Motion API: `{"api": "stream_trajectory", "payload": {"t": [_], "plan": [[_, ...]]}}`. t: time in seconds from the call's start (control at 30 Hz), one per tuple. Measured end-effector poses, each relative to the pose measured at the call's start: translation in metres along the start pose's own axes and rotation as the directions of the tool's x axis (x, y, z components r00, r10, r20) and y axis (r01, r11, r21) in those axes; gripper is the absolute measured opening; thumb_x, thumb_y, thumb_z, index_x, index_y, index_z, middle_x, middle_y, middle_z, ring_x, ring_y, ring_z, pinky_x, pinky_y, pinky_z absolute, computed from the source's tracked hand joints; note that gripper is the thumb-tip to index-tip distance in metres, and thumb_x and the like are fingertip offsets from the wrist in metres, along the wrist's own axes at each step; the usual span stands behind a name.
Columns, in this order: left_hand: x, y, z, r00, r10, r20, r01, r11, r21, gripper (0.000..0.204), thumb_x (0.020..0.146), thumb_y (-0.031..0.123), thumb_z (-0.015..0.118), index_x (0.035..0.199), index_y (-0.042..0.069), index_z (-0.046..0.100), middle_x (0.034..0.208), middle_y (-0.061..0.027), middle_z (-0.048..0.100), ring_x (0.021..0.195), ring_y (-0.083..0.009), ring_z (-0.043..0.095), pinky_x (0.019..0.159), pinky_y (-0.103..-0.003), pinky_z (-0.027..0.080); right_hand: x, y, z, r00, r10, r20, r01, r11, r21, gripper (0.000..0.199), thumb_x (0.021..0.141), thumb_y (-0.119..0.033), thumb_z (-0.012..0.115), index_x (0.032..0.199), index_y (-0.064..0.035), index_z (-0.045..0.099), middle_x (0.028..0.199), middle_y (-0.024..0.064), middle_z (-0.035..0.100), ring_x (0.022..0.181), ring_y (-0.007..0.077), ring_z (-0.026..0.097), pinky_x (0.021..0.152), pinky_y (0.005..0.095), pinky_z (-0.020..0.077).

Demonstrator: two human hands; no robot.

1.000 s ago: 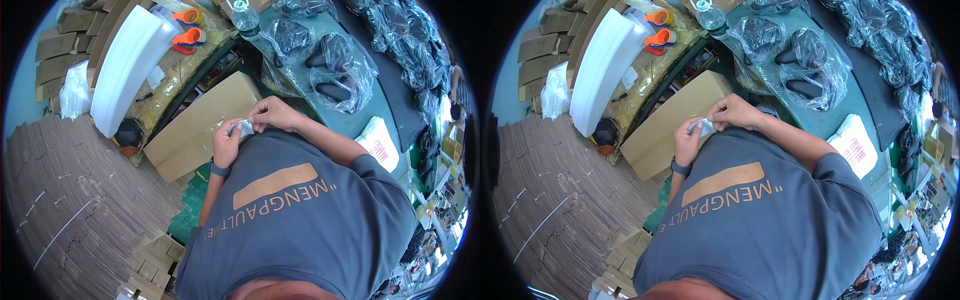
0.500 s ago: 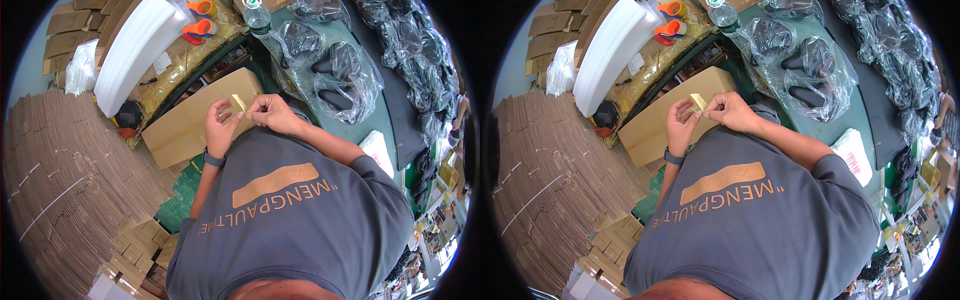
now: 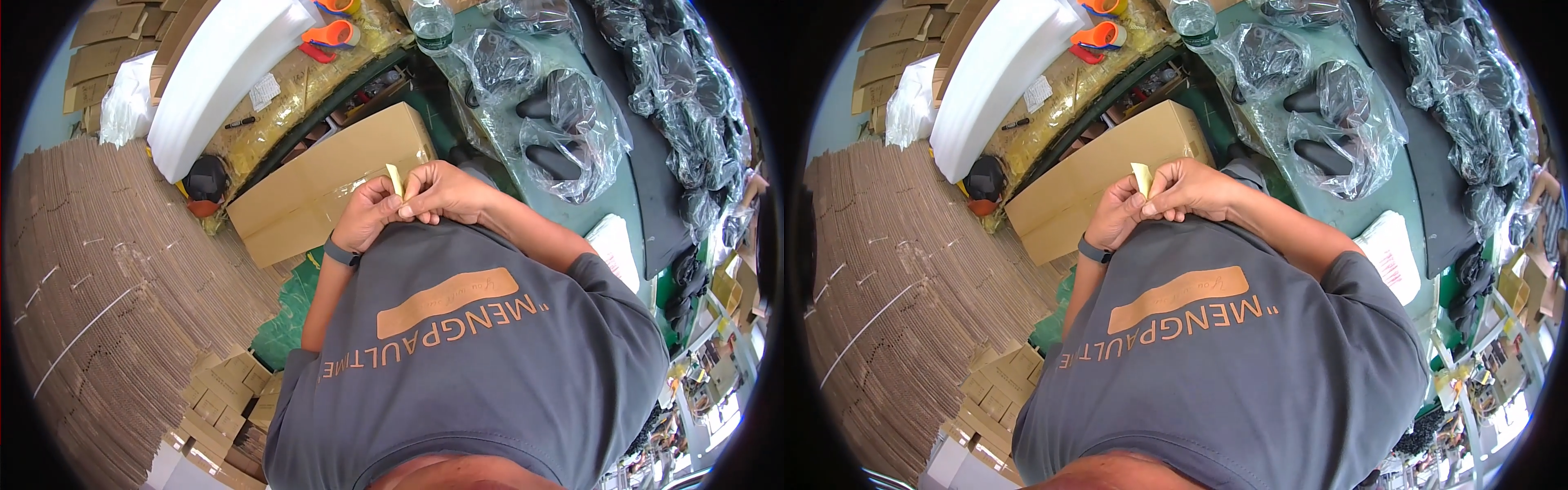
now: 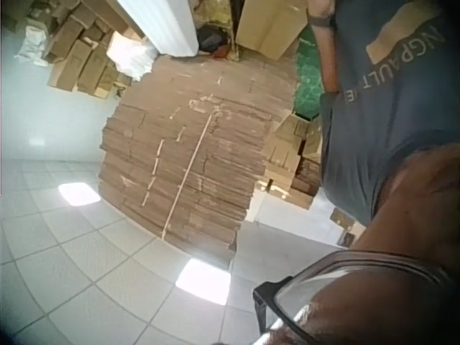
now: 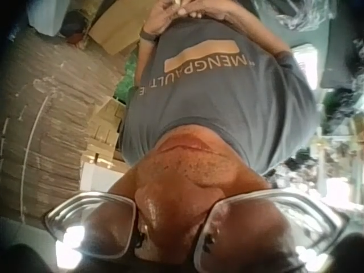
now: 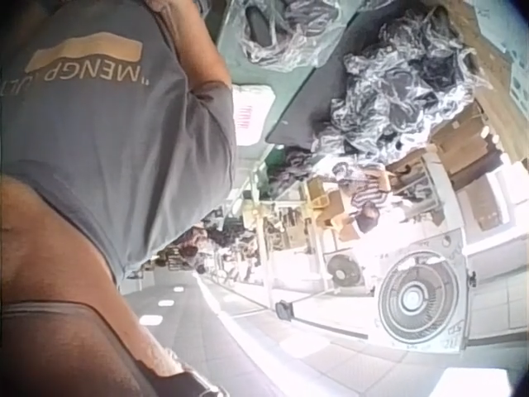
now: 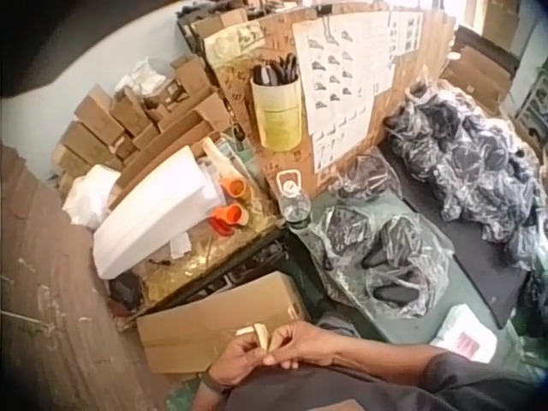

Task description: Packing plastic-wrapped items into cardboard boxes and sealing them with tape in a warehouse environment.

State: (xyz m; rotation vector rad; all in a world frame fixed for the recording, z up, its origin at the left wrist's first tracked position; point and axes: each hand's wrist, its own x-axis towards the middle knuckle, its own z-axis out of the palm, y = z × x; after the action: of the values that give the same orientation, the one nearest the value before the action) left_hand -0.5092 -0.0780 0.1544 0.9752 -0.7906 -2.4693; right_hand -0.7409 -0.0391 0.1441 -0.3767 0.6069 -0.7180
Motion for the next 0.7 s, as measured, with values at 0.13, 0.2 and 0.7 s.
{"api": "stream_trajectory", "payload": {"t": [0.13,0.2,0.7], "plan": [[0.0,-0.005,-0.013,0.989,0.064,-0.131,-0.046,0.99,0.134,0.015,0.104,0.016,0.075,0.106,0.002,0.069,0.097,-0.0066,0.074,0.086,-0.0158,0.074,0.08,-0.031,0.062,0.008,0.003,-0.022,0.996,0.075,0.055,-0.083,0.981,0.174,0.013,0.095,-0.007,0.082,0.09,-0.0054,0.07,0.08,0.0053,0.074,0.063,0.0091,0.067,0.053,0.0197,0.049],[-0.008,-0.011,-0.041,0.973,0.128,-0.192,-0.06,0.943,0.326,0.014,0.104,0.015,0.075,0.106,0.002,0.07,0.095,-0.0059,0.074,0.084,-0.0143,0.074,0.075,-0.028,0.059,0.014,0.015,-0.061,0.999,0.007,-0.039,-0.001,0.986,0.167,0.01,0.098,-0.007,0.079,0.095,-0.0057,0.07,0.084,0.007,0.074,0.066,0.01,0.07,0.054,0.0204,0.053],[-0.035,-0.066,-0.044,0.62,0.323,-0.716,0.022,0.904,0.427,0.024,0.103,0.005,0.072,0.125,-0.005,0.071,0.105,-0.0112,0.079,0.089,-0.0165,0.077,0.074,-0.027,0.06,0.123,0.204,-0.389,0.757,0.0,-0.654,-0.649,-0.122,-0.751,0.048,0.093,-0.02,0.064,0.133,0.0057,0.067,0.13,0.0309,0.07,0.126,0.0449,0.068,0.109,0.0495,0.054]]}}
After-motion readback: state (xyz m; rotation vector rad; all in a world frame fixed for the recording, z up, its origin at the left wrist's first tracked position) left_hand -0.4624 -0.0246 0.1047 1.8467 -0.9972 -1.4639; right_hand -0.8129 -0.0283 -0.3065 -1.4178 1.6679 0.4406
